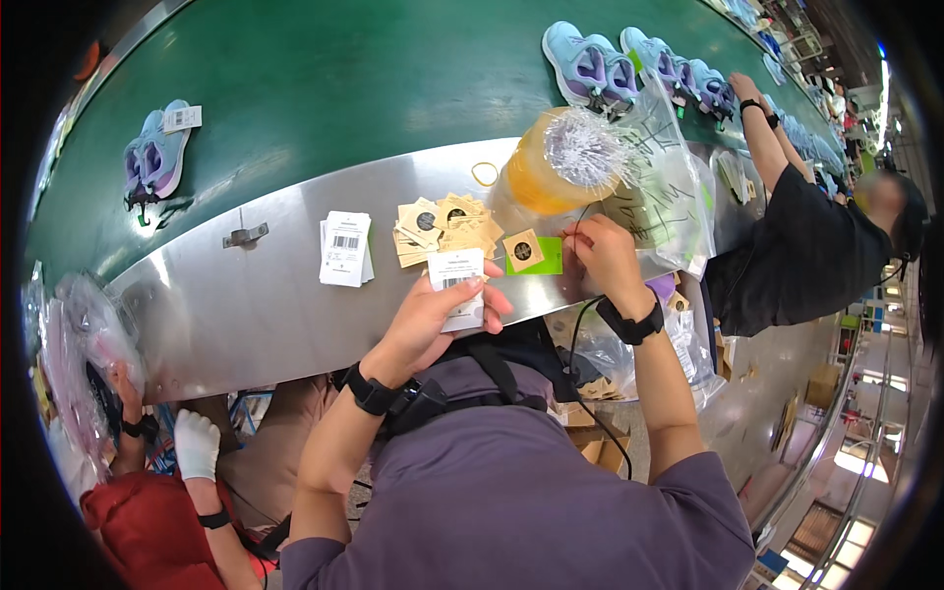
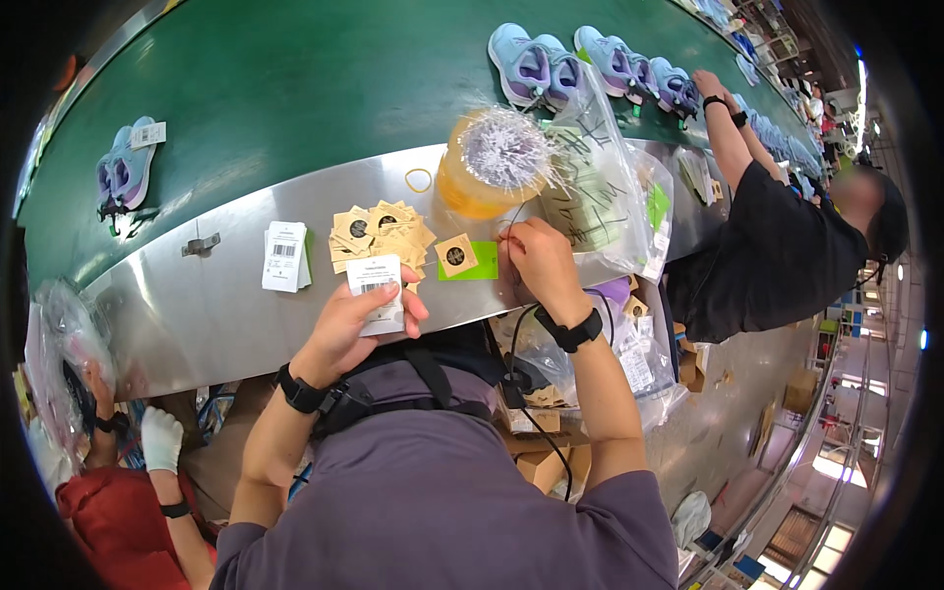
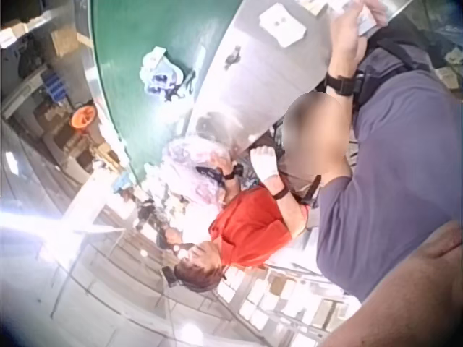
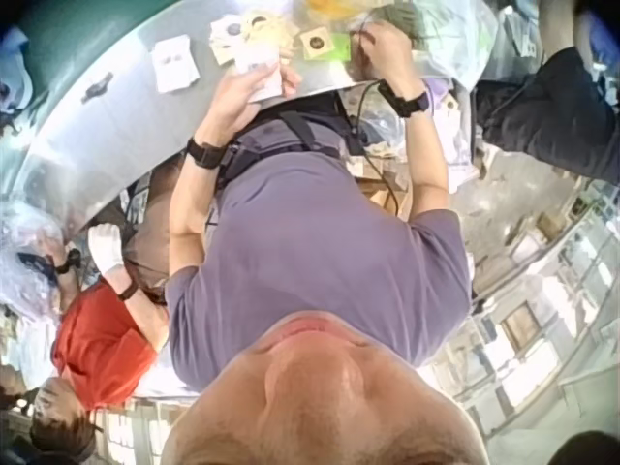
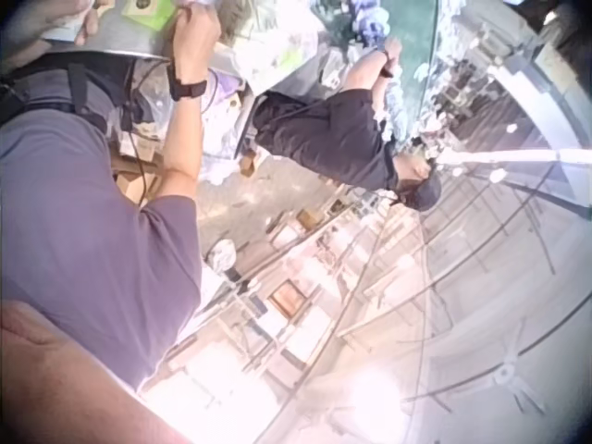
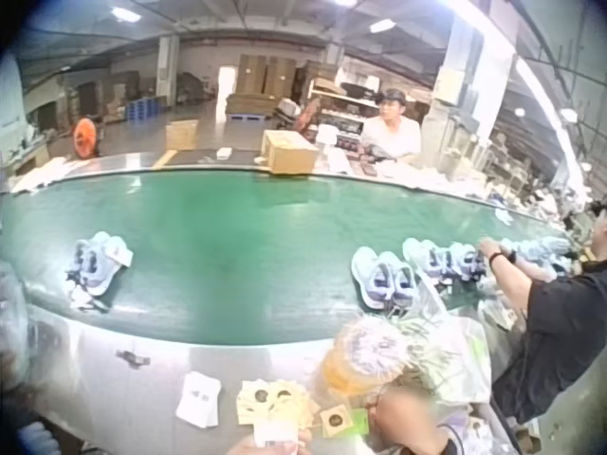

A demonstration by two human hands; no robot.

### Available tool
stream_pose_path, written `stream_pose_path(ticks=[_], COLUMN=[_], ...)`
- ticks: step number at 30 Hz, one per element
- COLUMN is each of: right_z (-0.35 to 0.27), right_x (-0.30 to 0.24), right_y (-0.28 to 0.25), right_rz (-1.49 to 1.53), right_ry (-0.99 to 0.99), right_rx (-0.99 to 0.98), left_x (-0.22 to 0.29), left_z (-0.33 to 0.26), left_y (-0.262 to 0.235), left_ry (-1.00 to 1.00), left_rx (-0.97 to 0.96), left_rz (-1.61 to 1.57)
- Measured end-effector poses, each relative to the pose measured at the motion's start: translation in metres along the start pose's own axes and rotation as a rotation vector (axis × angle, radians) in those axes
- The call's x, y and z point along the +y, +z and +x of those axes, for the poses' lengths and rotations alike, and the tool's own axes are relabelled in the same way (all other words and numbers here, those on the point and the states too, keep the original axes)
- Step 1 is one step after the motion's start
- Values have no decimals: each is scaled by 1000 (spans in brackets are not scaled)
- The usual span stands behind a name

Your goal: The person attaches paper tags to a row of light blue and purple sneakers on a green conveyor belt. They pick up tags from a pile, use a plastic pin to secure them to the shoe tongue, and then move the tagged shoes down the line.

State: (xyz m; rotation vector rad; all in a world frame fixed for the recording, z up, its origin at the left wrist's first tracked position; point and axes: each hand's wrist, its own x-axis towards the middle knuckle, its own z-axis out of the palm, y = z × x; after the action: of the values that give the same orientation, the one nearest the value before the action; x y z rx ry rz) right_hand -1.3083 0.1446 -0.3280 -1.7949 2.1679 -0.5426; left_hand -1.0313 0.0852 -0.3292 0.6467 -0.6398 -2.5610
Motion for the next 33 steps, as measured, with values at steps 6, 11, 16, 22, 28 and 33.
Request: stream_pose_path(ticks=[6,11,16,22,28,33], right_z=[1,-30,-49,-40,-22,-32], right_x=[-6,-49,-101,-117,-115,-148], right_y=[-8,-53,-49,-15,-15,-1], right_rz=[-190,108,874,878,1643,834], right_ry=[-56,221,330,201,291,-83], right_rx=[29,158,-348,-309,-254,-284], left_x=[1,-1,-9,-6,-10,-29], left_z=[0,2,1,-4,-13,0], left_y=[-1,4,18,13,3,-5], left_ry=[26,54,109,120,355,455], left_rx=[-73,-26,-17,8,-87,130], left_rz=[-3,80,127,-4,641,1363])
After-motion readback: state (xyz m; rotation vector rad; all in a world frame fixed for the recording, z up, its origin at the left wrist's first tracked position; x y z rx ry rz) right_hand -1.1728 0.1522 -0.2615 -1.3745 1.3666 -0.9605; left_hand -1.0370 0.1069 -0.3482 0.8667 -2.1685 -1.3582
